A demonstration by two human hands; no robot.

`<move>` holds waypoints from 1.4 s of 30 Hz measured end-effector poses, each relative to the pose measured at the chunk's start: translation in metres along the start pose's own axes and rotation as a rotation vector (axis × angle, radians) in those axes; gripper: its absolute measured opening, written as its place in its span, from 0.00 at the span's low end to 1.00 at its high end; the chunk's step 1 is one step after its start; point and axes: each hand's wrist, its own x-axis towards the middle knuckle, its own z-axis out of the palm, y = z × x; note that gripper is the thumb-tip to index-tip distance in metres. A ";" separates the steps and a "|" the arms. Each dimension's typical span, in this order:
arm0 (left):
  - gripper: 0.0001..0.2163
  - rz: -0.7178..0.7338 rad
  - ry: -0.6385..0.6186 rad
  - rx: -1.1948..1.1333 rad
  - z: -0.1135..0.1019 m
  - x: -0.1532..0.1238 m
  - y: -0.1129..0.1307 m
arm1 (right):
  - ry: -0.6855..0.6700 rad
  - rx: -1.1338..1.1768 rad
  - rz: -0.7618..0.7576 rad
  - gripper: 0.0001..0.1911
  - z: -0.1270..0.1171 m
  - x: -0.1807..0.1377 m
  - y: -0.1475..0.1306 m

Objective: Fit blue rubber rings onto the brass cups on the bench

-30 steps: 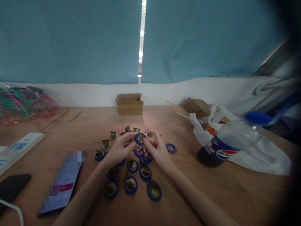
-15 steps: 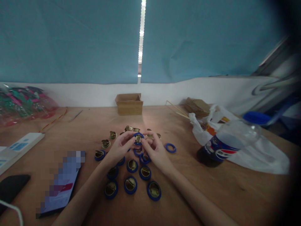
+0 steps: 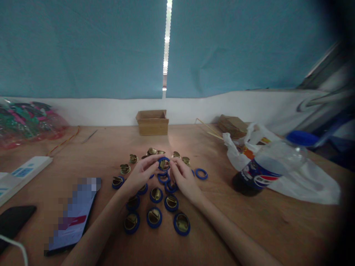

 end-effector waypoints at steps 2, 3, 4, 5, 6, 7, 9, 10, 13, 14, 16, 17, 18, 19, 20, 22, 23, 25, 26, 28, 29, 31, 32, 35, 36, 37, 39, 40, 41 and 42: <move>0.16 0.000 -0.008 -0.002 0.000 0.000 0.000 | 0.038 -0.037 -0.014 0.14 -0.002 0.001 0.000; 0.16 0.000 -0.009 0.004 0.000 0.000 0.000 | 0.054 -0.057 -0.023 0.14 -0.002 0.001 0.000; 0.16 0.003 -0.007 0.015 0.001 0.000 0.000 | 0.067 -0.074 -0.031 0.14 -0.003 0.002 0.001; 0.15 0.008 -0.005 0.035 0.001 0.001 -0.001 | 0.077 -0.084 -0.038 0.14 -0.003 0.002 0.002; 0.15 0.018 -0.002 0.057 0.001 0.001 -0.002 | 0.086 -0.088 -0.040 0.14 -0.003 0.002 0.003; 0.14 0.030 -0.002 0.079 0.001 0.001 -0.003 | 0.092 -0.085 -0.039 0.14 -0.003 0.002 0.003; 0.14 0.047 -0.022 0.104 0.001 0.001 -0.005 | 0.095 -0.080 -0.031 0.14 -0.003 0.001 0.004; 0.15 0.045 -0.040 0.104 0.001 0.001 -0.005 | 0.096 -0.085 -0.027 0.14 -0.003 0.001 0.004; 0.16 0.014 -0.081 0.069 0.000 0.001 -0.004 | 0.104 -0.107 -0.016 0.14 -0.002 0.000 0.003; 0.16 0.004 -0.090 0.055 0.000 0.001 -0.003 | 0.107 -0.110 -0.015 0.14 -0.002 0.000 0.003; 0.16 -0.023 -0.122 0.028 0.000 0.000 -0.001 | 0.109 -0.102 -0.018 0.14 -0.002 0.001 0.002; 0.16 -0.042 -0.143 0.016 -0.001 -0.001 0.000 | 0.110 -0.094 -0.019 0.14 -0.003 0.001 0.003; 0.17 -0.065 -0.164 0.006 -0.001 -0.002 0.000 | 0.107 -0.082 -0.016 0.14 -0.003 0.001 0.003; 0.17 -0.090 -0.181 -0.002 -0.001 -0.003 0.001 | 0.101 -0.068 -0.011 0.15 -0.003 0.002 0.003; 0.18 -0.116 -0.194 -0.007 -0.002 -0.003 0.001 | 0.095 -0.055 -0.003 0.15 -0.003 0.002 0.004; 0.19 -0.157 -0.209 -0.018 -0.002 -0.005 0.000 | 0.079 -0.035 0.009 0.16 -0.004 0.003 0.004; 0.19 -0.169 -0.213 -0.026 -0.002 -0.005 0.000 | 0.068 -0.026 0.014 0.16 -0.005 0.004 0.005; 0.20 -0.177 -0.212 -0.050 -0.002 -0.005 -0.001 | 0.039 -0.009 0.035 0.16 -0.006 0.005 0.004; 0.20 -0.171 -0.205 -0.067 -0.002 -0.004 -0.002 | 0.017 0.000 0.053 0.16 -0.006 0.005 0.004; 0.19 -0.149 -0.172 -0.096 -0.002 -0.003 -0.002 | -0.025 0.021 0.086 0.16 -0.007 0.005 0.004; 0.19 -0.138 -0.144 -0.106 -0.002 -0.002 -0.002 | -0.043 0.034 0.094 0.16 -0.007 0.006 0.003; 0.18 -0.126 -0.080 -0.115 -0.002 0.001 -0.002 | -0.085 0.062 0.087 0.16 -0.007 0.005 0.003; 0.18 -0.125 -0.051 -0.116 -0.002 0.001 -0.002 | -0.107 0.075 0.078 0.15 -0.007 0.005 0.003; 0.17 -0.131 0.001 -0.130 -0.002 0.003 -0.001 | -0.165 0.092 0.058 0.12 -0.008 0.004 0.003; 0.17 -0.134 0.009 -0.138 -0.002 0.003 -0.002 | -0.171 0.092 0.054 0.11 -0.007 0.003 0.003; 0.17 -0.138 0.015 -0.146 -0.001 0.003 -0.002 | -0.167 0.089 0.052 0.10 -0.007 0.003 0.003; 0.17 -0.151 0.020 -0.158 -0.001 0.003 -0.003 | -0.146 0.078 0.054 0.10 -0.007 0.003 0.003; 0.17 -0.156 0.021 -0.159 0.000 0.003 -0.003 | -0.137 0.072 0.057 0.10 -0.006 0.003 0.002; 0.17 -0.158 0.021 -0.158 0.000 0.003 -0.004 | -0.131 0.068 0.061 0.11 -0.006 0.003 0.002; 0.18 -0.158 0.019 -0.157 0.000 0.004 -0.004 | -0.130 0.065 0.065 0.11 -0.005 0.003 0.002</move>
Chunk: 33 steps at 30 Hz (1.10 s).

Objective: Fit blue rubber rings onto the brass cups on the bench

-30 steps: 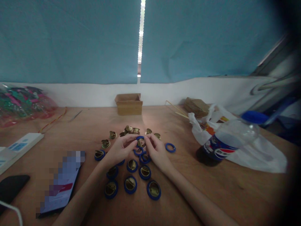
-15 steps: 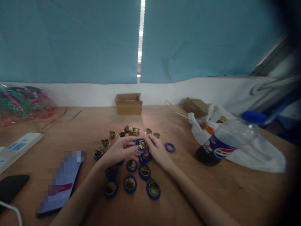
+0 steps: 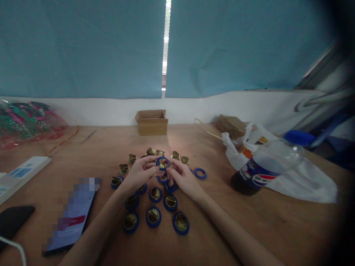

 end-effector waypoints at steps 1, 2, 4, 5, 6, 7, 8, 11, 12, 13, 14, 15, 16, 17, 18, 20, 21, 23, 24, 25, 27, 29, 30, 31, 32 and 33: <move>0.18 0.002 -0.003 0.001 0.000 0.000 0.000 | -0.003 -0.003 0.001 0.11 0.000 0.000 0.000; 0.18 0.005 -0.005 0.001 0.000 0.000 0.000 | -0.005 -0.005 -0.001 0.11 0.001 0.000 0.001; 0.19 -0.001 -0.007 -0.001 0.000 0.000 0.000 | -0.007 -0.005 -0.008 0.11 0.001 0.001 0.003; 0.19 -0.008 -0.008 -0.001 0.000 0.000 0.000 | -0.011 -0.002 -0.008 0.10 0.001 0.001 0.004; 0.20 -0.017 -0.007 0.001 0.000 0.000 0.001 | -0.017 0.000 -0.007 0.10 0.001 0.002 0.005; 0.20 -0.025 -0.007 0.003 0.001 0.000 0.001 | -0.024 0.003 -0.004 0.09 0.001 0.002 0.007; 0.21 -0.029 -0.007 0.004 0.001 0.000 0.000 | -0.030 0.003 -0.001 0.09 0.001 0.003 0.008; 0.21 -0.027 0.000 0.000 0.000 0.001 -0.002 | -0.042 0.004 0.006 0.08 0.001 0.004 0.008; 0.20 -0.025 0.000 -0.002 -0.001 0.002 -0.003 | -0.042 0.009 0.009 0.09 0.001 0.004 0.008; 0.20 -0.024 -0.008 -0.002 -0.002 0.002 -0.005 | -0.040 0.016 0.012 0.09 0.000 0.004 0.007; 0.19 -0.024 -0.019 -0.002 -0.003 0.002 -0.006 | -0.035 0.022 0.014 0.09 0.000 0.005 0.006; 0.19 -0.023 -0.034 -0.002 -0.004 0.003 -0.007 | -0.031 0.028 0.013 0.10 -0.001 0.005 0.006; 0.18 -0.020 -0.049 -0.005 -0.004 0.002 -0.007 | -0.025 0.032 0.010 0.10 -0.002 0.005 0.005; 0.18 -0.020 -0.057 -0.011 -0.004 0.002 -0.007 | -0.021 0.036 0.006 0.10 -0.003 0.005 0.004; 0.18 -0.024 -0.056 -0.021 -0.004 0.002 -0.007 | -0.016 0.040 0.006 0.10 -0.004 0.006 0.004; 0.17 -0.039 -0.032 -0.035 -0.003 0.001 -0.006 | -0.014 0.058 0.012 0.11 -0.005 0.006 0.004; 0.17 -0.049 -0.016 -0.037 -0.003 0.001 -0.006 | -0.014 0.067 0.016 0.11 -0.005 0.006 0.003; 0.17 -0.057 0.006 -0.032 -0.002 0.002 -0.005 | -0.014 0.069 0.014 0.13 -0.005 0.005 0.003; 0.17 -0.051 0.007 -0.024 -0.002 0.002 -0.005 | -0.012 0.061 0.007 0.13 -0.005 0.004 0.003; 0.16 -0.041 0.000 -0.012 -0.002 0.002 -0.005 | -0.009 0.046 -0.004 0.14 -0.005 0.004 0.003; 0.16 -0.014 -0.022 0.027 -0.003 0.002 -0.006 | -0.007 0.007 -0.028 0.14 -0.004 0.002 0.003; 0.14 0.015 -0.037 0.074 -0.004 0.002 -0.006 | -0.004 -0.027 -0.046 0.14 -0.004 0.001 0.003; 0.14 0.028 -0.041 0.093 -0.005 0.001 -0.006 | -0.001 -0.042 -0.051 0.15 -0.003 0.000 0.004; 0.13 0.039 -0.044 0.110 -0.005 0.001 -0.007 | 0.004 -0.058 -0.051 0.15 -0.003 0.000 0.004; 0.13 0.042 -0.044 0.125 -0.006 0.001 -0.007 | 0.012 -0.074 -0.051 0.15 -0.002 -0.001 0.005; 0.13 0.041 -0.043 0.139 -0.006 0.001 -0.007 | 0.025 -0.092 -0.051 0.15 -0.002 -0.001 0.005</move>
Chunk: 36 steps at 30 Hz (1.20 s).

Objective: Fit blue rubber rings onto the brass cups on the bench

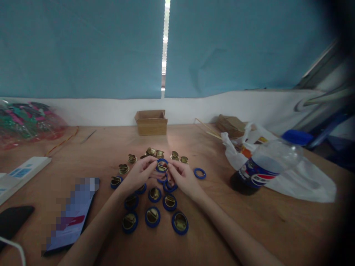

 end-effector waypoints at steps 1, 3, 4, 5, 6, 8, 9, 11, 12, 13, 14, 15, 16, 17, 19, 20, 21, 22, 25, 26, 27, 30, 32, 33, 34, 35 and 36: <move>0.13 -0.004 0.004 0.013 0.000 0.000 0.000 | 0.015 -0.020 -0.002 0.15 0.000 0.000 0.000; 0.13 -0.014 0.016 0.035 0.001 0.000 0.001 | 0.047 -0.073 -0.016 0.15 0.001 -0.001 -0.003; 0.14 -0.013 0.025 0.042 0.001 0.001 0.001 | 0.057 -0.109 -0.035 0.15 0.000 -0.002 -0.005; 0.14 -0.006 0.029 0.046 0.001 0.001 0.002 | 0.064 -0.154 -0.063 0.14 0.000 -0.002 -0.008; 0.14 0.004 0.033 0.047 0.002 0.000 0.003 | 0.064 -0.206 -0.104 0.13 0.000 -0.003 -0.010; 0.15 0.032 0.043 0.066 0.002 0.000 0.005 | 0.056 -0.308 -0.208 0.12 0.000 -0.004 -0.015; 0.14 0.055 0.051 0.079 0.002 0.000 0.005 | 0.047 -0.348 -0.255 0.11 0.000 -0.005 -0.017; 0.15 0.101 0.056 0.090 0.001 0.000 0.004 | 0.035 -0.389 -0.302 0.12 0.001 -0.006 -0.018; 0.15 0.122 0.056 0.085 0.001 0.000 0.003 | 0.042 -0.393 -0.298 0.13 0.002 -0.006 -0.017; 0.16 0.136 0.058 0.071 0.000 0.001 0.003 | 0.069 -0.395 -0.278 0.14 0.002 -0.006 -0.015; 0.17 0.143 0.068 0.055 -0.001 0.001 0.002 | 0.121 -0.400 -0.247 0.15 0.001 -0.005 -0.013; 0.18 0.140 0.086 0.043 -0.001 0.001 0.002 | 0.188 -0.412 -0.209 0.14 -0.002 -0.003 -0.011; 0.19 0.133 0.112 0.035 -0.001 0.002 0.002 | 0.263 -0.438 -0.166 0.12 -0.005 -0.001 -0.008; 0.19 0.125 0.140 0.028 -0.002 0.002 0.003 | 0.346 -0.481 -0.120 0.10 -0.010 0.001 -0.005; 0.21 0.107 0.184 0.011 -0.002 0.002 0.004 | 0.367 -0.585 -0.012 0.08 -0.021 0.006 0.001; 0.22 0.100 0.199 0.003 -0.003 0.001 0.005 | 0.343 -0.655 0.041 0.08 -0.026 0.008 0.003; 0.23 0.095 0.208 -0.005 -0.003 0.001 0.005 | 0.318 -0.725 0.087 0.08 -0.030 0.009 0.005; 0.23 0.094 0.216 -0.010 -0.004 0.001 0.005 | 0.289 -0.784 0.128 0.08 -0.033 0.010 0.007; 0.22 0.107 0.217 -0.011 -0.005 0.002 0.004 | 0.204 -0.899 0.210 0.07 -0.035 0.010 0.008; 0.21 0.116 0.216 -0.010 -0.005 0.002 0.003 | 0.184 -0.918 0.222 0.07 -0.033 0.010 0.009; 0.21 0.121 0.214 -0.009 -0.005 0.002 0.003 | 0.170 -0.935 0.224 0.07 -0.032 0.009 0.009; 0.21 0.117 0.225 -0.008 -0.004 0.003 0.003 | 0.159 -0.984 0.193 0.09 -0.027 0.008 0.012; 0.21 0.110 0.237 0.003 -0.003 0.003 0.005 | 0.150 -1.019 0.165 0.12 -0.025 0.008 0.015; 0.20 0.107 0.242 0.008 -0.002 0.003 0.005 | 0.144 -1.037 0.153 0.13 -0.025 0.008 0.017; 0.20 0.106 0.246 0.012 -0.002 0.003 0.006 | 0.139 -1.059 0.146 0.14 -0.025 0.008 0.018; 0.20 0.106 0.246 0.014 -0.001 0.003 0.006 | 0.136 -1.083 0.143 0.15 -0.025 0.009 0.020; 0.20 0.108 0.245 0.011 0.000 0.003 0.007 | 0.136 -1.106 0.143 0.16 -0.025 0.010 0.021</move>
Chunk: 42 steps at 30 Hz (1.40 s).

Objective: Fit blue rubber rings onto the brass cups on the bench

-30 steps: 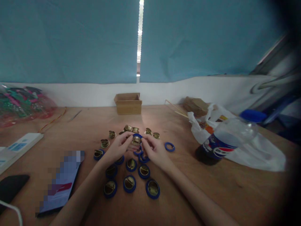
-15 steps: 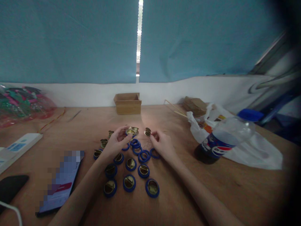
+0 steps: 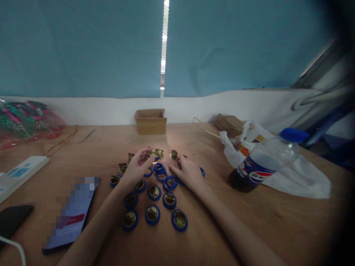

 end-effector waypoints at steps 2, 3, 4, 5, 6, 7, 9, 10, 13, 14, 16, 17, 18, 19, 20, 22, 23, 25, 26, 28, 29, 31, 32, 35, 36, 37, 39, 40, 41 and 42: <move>0.19 0.007 -0.002 -0.011 0.001 0.000 0.000 | -0.001 -0.036 -0.003 0.16 0.002 0.002 0.002; 0.19 0.011 -0.004 -0.016 0.002 -0.001 0.000 | -0.005 -0.046 -0.007 0.16 0.002 0.004 0.002; 0.18 0.014 -0.007 -0.017 0.002 -0.001 -0.001 | -0.009 -0.051 -0.015 0.16 0.002 0.005 0.003; 0.18 0.016 -0.010 -0.016 0.002 -0.001 -0.001 | -0.016 -0.054 -0.026 0.15 0.002 0.006 0.004; 0.18 0.018 -0.015 -0.011 0.003 -0.001 -0.002 | -0.023 -0.056 -0.039 0.15 0.002 0.006 0.004; 0.18 0.019 -0.022 -0.005 0.003 -0.001 -0.002 | -0.029 -0.059 -0.051 0.14 0.002 0.007 0.005; 0.17 0.021 -0.034 0.005 0.003 -0.001 -0.003 | -0.033 -0.065 -0.069 0.13 0.001 0.007 0.005; 0.17 0.021 -0.039 0.009 0.003 -0.001 -0.003 | -0.031 -0.068 -0.074 0.13 0.001 0.007 0.005; 0.17 0.007 -0.044 0.007 0.004 -0.002 -0.002 | -0.027 -0.071 -0.084 0.13 0.000 0.007 0.006; 0.17 0.001 -0.046 0.003 0.004 -0.002 -0.002 | -0.027 -0.069 -0.091 0.13 0.000 0.007 0.006; 0.17 -0.005 -0.048 0.000 0.004 -0.002 -0.002 | -0.024 -0.061 -0.106 0.12 -0.001 0.007 0.006; 0.17 -0.004 -0.048 0.001 0.004 -0.003 -0.002 | -0.022 -0.058 -0.112 0.12 -0.001 0.007 0.006; 0.17 -0.002 -0.048 0.004 0.004 -0.003 -0.002 | -0.021 -0.054 -0.116 0.12 -0.002 0.006 0.006; 0.17 0.001 -0.048 0.006 0.004 -0.002 -0.002 | -0.021 -0.051 -0.121 0.12 -0.002 0.006 0.006; 0.17 0.003 -0.051 0.008 0.004 -0.002 -0.002 | -0.022 -0.049 -0.124 0.11 -0.002 0.006 0.007; 0.17 0.006 -0.059 0.012 0.004 -0.002 -0.002 | -0.024 -0.043 -0.135 0.11 -0.003 0.006 0.007; 0.17 0.006 -0.061 0.016 0.004 -0.002 -0.002 | -0.024 -0.038 -0.143 0.11 -0.003 0.006 0.008; 0.16 0.003 -0.062 0.020 0.004 -0.003 -0.001 | -0.027 -0.022 -0.162 0.11 -0.003 0.006 0.009; 0.16 0.002 -0.062 0.019 0.004 -0.003 -0.001 | -0.029 -0.011 -0.171 0.11 -0.003 0.006 0.010; 0.16 0.001 -0.062 0.005 0.004 -0.003 -0.001 | -0.040 0.014 -0.178 0.11 -0.003 0.006 0.012; 0.16 0.003 -0.063 -0.002 0.004 -0.003 -0.002 | -0.049 0.028 -0.178 0.11 -0.003 0.007 0.013; 0.16 0.012 -0.068 -0.011 0.004 -0.003 -0.003 | -0.069 0.056 -0.172 0.11 -0.004 0.008 0.014; 0.16 0.018 -0.071 -0.011 0.004 -0.002 -0.003 | -0.079 0.066 -0.167 0.11 -0.004 0.008 0.015; 0.15 0.024 -0.066 0.003 0.004 -0.002 -0.004 | -0.099 0.078 -0.157 0.12 -0.005 0.009 0.015; 0.15 0.019 -0.064 0.007 0.004 -0.002 -0.004 | -0.102 0.078 -0.156 0.12 -0.005 0.009 0.015; 0.15 0.013 -0.062 0.006 0.004 -0.002 -0.003 | -0.103 0.079 -0.158 0.11 -0.006 0.010 0.015; 0.15 0.006 -0.063 -0.001 0.004 -0.003 -0.002 | -0.103 0.081 -0.168 0.09 -0.006 0.010 0.014; 0.15 0.008 -0.064 -0.002 0.004 -0.003 -0.002 | -0.102 0.079 -0.173 0.09 -0.007 0.010 0.014; 0.15 0.011 -0.065 -0.001 0.004 -0.003 -0.002 | -0.102 0.076 -0.177 0.09 -0.007 0.010 0.014; 0.15 0.016 -0.066 0.003 0.004 -0.002 -0.003 | -0.103 0.072 -0.179 0.08 -0.007 0.010 0.014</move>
